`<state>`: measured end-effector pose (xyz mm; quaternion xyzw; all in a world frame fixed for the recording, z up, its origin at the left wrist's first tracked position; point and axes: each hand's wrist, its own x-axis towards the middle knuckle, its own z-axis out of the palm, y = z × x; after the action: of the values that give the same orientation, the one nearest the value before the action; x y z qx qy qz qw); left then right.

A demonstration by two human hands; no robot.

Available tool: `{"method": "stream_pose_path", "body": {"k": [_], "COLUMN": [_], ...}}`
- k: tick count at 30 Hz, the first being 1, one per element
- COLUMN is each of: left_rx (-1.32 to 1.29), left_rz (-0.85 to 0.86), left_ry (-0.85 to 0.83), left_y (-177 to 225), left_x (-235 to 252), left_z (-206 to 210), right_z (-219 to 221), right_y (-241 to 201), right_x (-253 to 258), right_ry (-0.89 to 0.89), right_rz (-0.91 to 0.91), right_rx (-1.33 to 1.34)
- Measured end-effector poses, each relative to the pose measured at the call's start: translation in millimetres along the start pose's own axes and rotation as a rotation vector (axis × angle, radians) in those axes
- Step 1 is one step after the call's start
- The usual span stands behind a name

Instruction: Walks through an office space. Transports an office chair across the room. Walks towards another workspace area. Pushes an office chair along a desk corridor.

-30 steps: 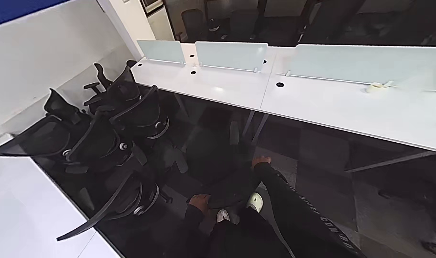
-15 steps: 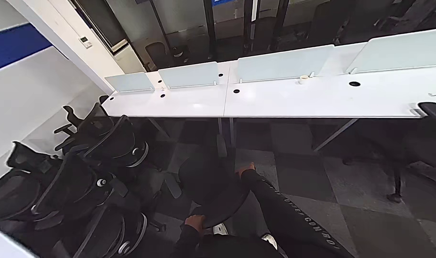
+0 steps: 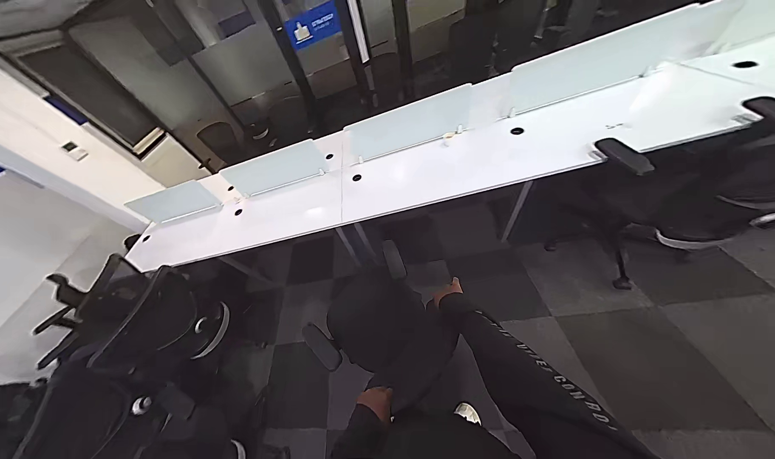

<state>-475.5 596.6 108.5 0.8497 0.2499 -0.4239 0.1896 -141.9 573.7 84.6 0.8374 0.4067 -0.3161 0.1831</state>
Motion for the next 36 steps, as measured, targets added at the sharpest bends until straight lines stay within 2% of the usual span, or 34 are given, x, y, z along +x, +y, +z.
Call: {"method": "stream_pose_path", "body": {"k": [5, 10, 15, 21, 27, 33, 36], "left_rx": [0.117, 0.205, 0.28, 0.476, 0.61, 0.756, 0.834], "left_rz": [0.098, 0.293, 0.454, 0.488, 0.501, 0.684, 0.791], "left_ry": [0.025, 0.131, 0.131, 0.144, 0.222, 0.23, 0.195], "left_y": [46, 75, 98, 131, 170, 221, 254], "left_x": [25, 54, 87, 124, 158, 191, 206], "left_z": [-17, -32, -71, -123, -166, -206, -228], "right_z": [23, 49, 81, 116, 144, 175, 187], "right_y": [82, 152, 206, 239, 250, 256, 260], "right_x": [-23, -57, -87, -118, -157, -186, -198], "right_ry": [0.065, 0.156, 0.222, 0.205, 0.225, 0.221, 0.325], "right_rz": [0.087, 0.214, 0.341, 0.556, 0.763, 0.941, 1.031], "right_rx": [0.09, 0.239, 0.403, 0.563, 0.741, 0.829, 0.919]}}
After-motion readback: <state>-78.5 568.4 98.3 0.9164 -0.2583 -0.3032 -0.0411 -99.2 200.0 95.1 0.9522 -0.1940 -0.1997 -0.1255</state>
